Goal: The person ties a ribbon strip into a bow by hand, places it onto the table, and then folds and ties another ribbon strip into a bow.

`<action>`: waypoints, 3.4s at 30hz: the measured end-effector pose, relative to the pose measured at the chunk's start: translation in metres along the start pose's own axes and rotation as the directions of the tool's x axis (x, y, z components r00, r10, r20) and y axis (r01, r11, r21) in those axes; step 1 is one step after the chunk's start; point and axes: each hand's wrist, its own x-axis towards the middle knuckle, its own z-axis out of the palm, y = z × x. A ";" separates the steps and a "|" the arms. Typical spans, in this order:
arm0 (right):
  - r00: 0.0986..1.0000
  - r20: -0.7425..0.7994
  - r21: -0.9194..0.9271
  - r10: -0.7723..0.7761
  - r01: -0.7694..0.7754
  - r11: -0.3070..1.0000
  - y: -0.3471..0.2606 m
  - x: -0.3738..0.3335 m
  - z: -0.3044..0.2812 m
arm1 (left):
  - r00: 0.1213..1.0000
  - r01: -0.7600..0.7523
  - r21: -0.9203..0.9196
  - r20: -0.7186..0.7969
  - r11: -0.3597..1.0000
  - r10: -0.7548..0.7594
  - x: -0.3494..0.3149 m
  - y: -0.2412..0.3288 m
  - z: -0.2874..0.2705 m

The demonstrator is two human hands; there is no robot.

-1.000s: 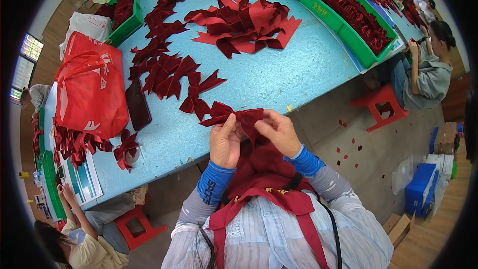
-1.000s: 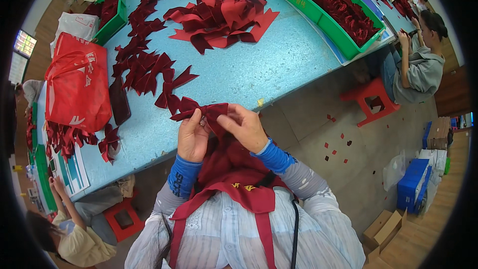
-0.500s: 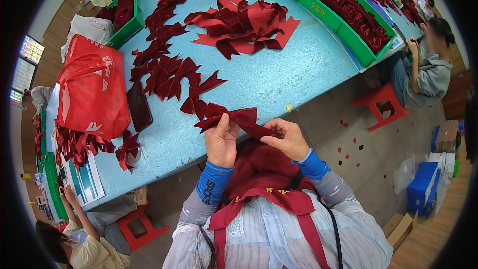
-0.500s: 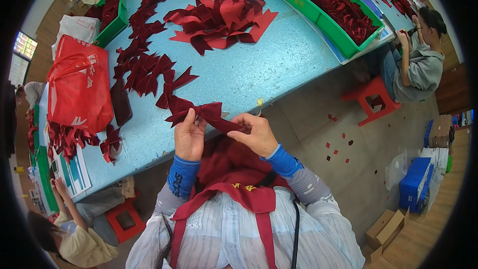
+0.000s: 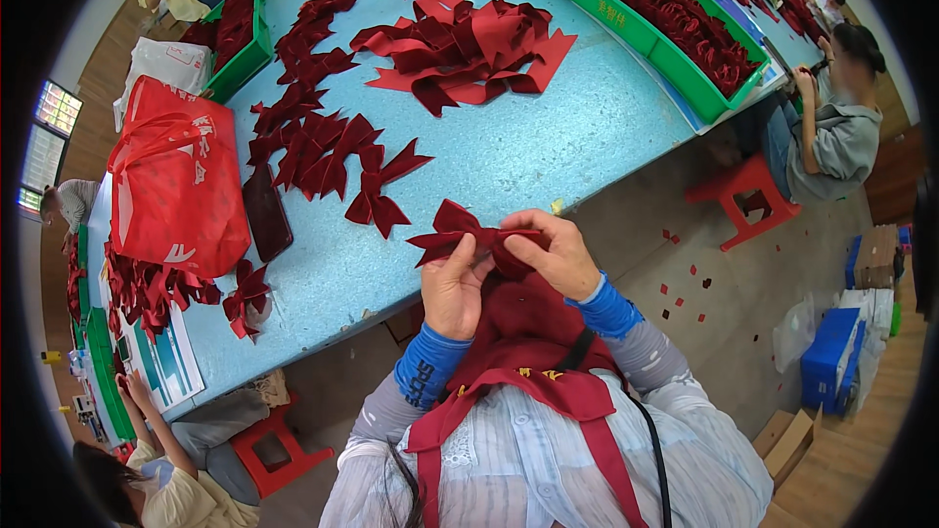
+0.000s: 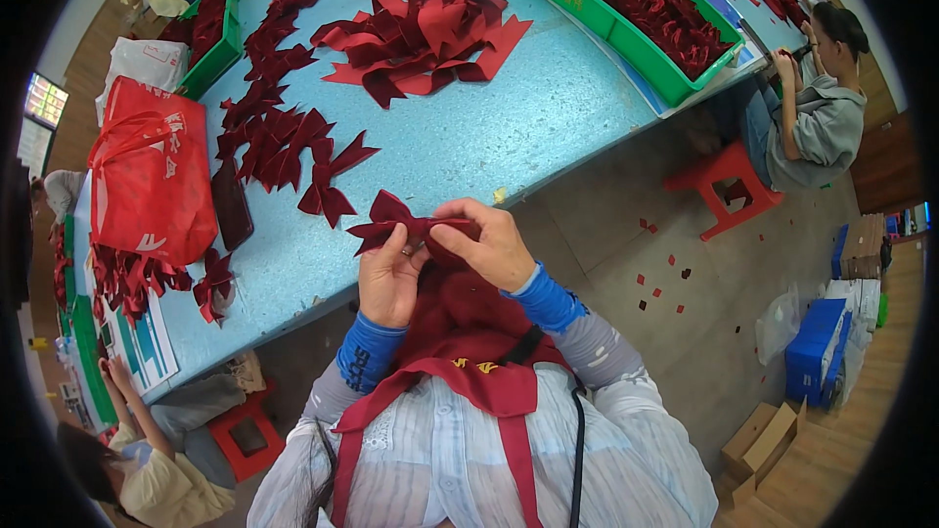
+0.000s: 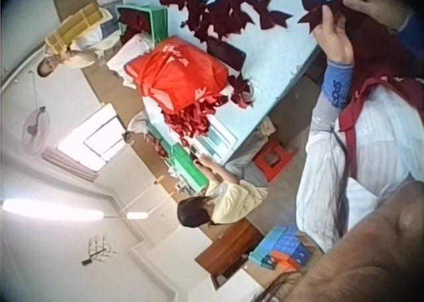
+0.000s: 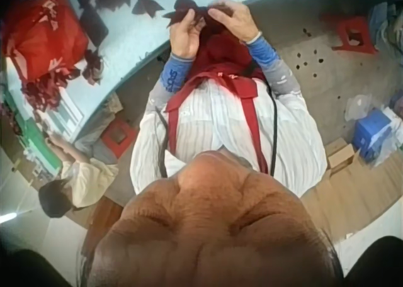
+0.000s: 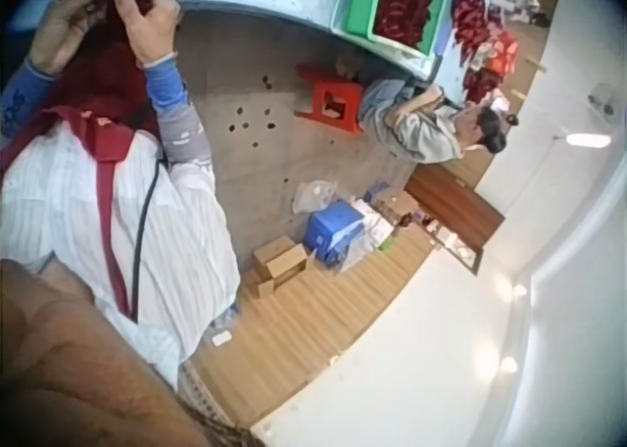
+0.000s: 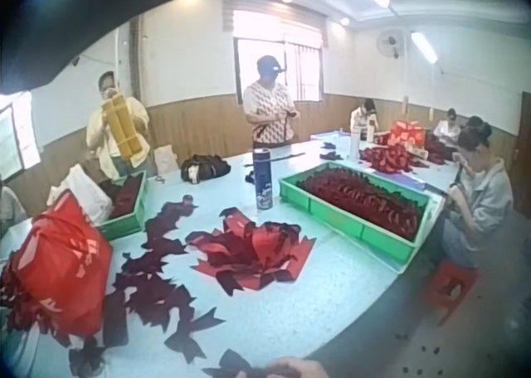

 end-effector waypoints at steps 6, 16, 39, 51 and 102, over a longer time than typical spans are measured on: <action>0.997 0.048 0.049 0.066 -0.069 0.996 0.008 -0.001 0.005 | 0.998 0.056 -0.155 0.043 0.986 -0.049 0.002 0.005 -0.005; 0.989 -0.148 -0.036 0.020 -0.025 0.999 0.009 -0.002 0.007 | 1.000 0.025 0.042 0.000 0.999 -0.025 0.006 0.007 -0.013; 0.999 0.001 -0.002 -0.040 0.040 0.999 0.001 -0.005 0.002 | 0.952 0.004 0.625 0.237 0.780 -0.195 0.016 0.040 -0.008; 0.989 0.079 0.121 0.127 -0.135 0.983 0.012 0.003 -0.016 | 0.991 -0.023 0.514 0.128 0.858 -0.050 0.013 0.035 -0.010; 0.994 -0.078 0.139 0.072 -0.061 0.988 0.017 0.008 -0.022 | 0.972 -0.038 0.452 0.222 0.891 -0.072 0.011 0.026 -0.015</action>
